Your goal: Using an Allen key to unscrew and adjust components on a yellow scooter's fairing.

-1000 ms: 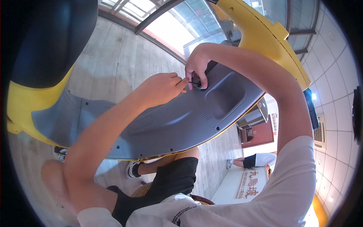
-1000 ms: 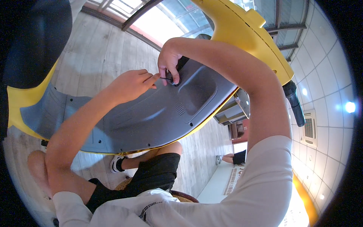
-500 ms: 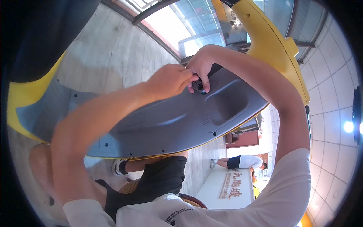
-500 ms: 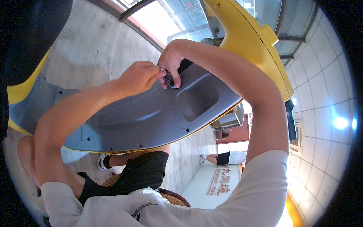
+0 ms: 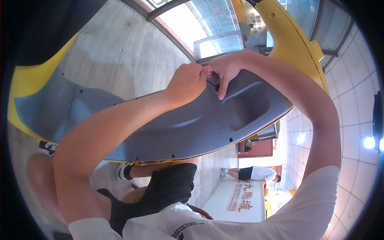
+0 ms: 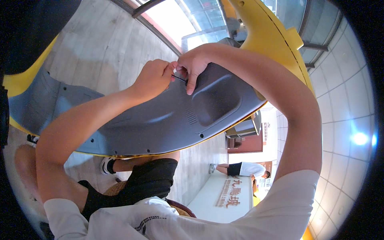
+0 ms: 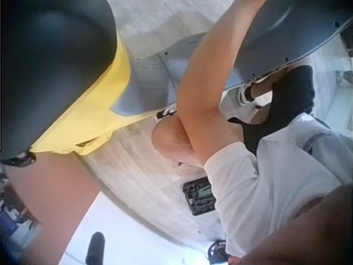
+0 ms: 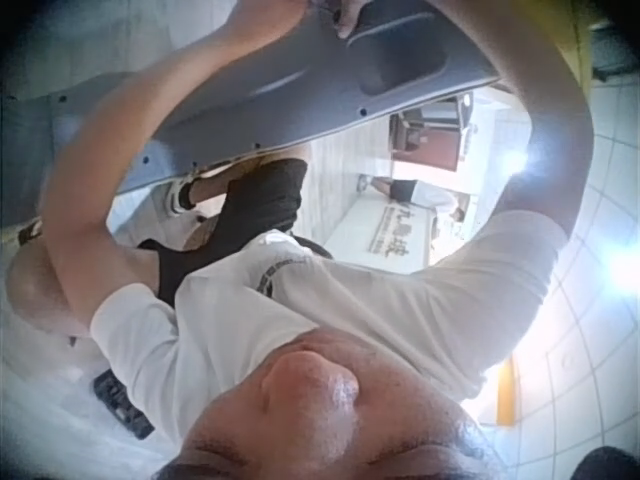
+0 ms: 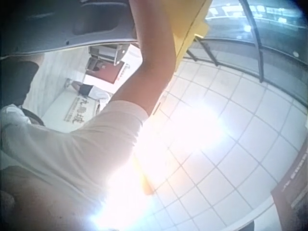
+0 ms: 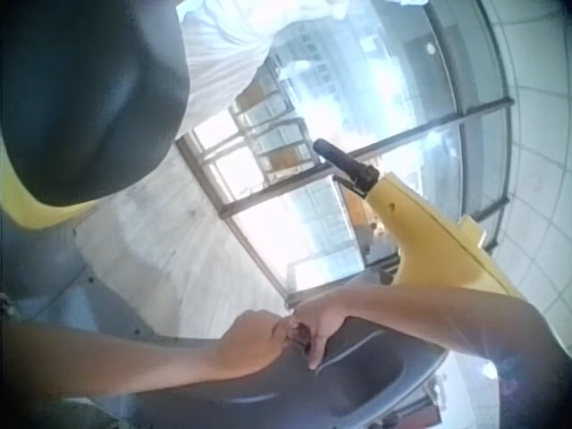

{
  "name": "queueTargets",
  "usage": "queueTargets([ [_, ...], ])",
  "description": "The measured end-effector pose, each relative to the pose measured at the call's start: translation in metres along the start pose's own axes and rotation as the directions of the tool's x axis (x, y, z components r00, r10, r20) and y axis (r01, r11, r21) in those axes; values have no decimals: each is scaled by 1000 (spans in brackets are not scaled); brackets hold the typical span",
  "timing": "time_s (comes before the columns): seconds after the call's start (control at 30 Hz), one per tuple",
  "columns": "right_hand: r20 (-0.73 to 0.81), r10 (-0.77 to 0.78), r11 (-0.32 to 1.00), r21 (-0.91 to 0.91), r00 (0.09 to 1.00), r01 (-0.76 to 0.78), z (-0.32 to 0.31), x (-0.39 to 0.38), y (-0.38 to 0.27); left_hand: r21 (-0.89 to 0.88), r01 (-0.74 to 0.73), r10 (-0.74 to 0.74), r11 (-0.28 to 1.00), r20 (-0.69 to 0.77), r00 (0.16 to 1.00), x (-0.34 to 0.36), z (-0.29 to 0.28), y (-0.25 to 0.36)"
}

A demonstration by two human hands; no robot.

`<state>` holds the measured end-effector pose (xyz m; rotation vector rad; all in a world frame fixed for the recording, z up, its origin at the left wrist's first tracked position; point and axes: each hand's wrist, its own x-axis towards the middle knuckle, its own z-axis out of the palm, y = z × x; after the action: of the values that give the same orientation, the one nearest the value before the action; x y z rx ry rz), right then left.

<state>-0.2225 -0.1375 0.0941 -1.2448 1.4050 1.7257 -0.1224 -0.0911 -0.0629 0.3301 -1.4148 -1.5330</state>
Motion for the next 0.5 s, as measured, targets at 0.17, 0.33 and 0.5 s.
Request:
queueTargets([
  [0.17, -337, 48, 981, -160, 940, -108, 18, -30, -33, -35, 225, -223, 974, 67, 973, 6, -2, -2],
  [0.33, -417, -65, 996, -89, 907, 30, 29, -34, -6, 182, -328, 312, 927, 110, 944, 10, -9, -11],
  [0.5, -461, 24, 983, -148, 887, -104, 31, -37, -26, 434, -528, 403, 730, 351, 845, 4, -30, -13],
])
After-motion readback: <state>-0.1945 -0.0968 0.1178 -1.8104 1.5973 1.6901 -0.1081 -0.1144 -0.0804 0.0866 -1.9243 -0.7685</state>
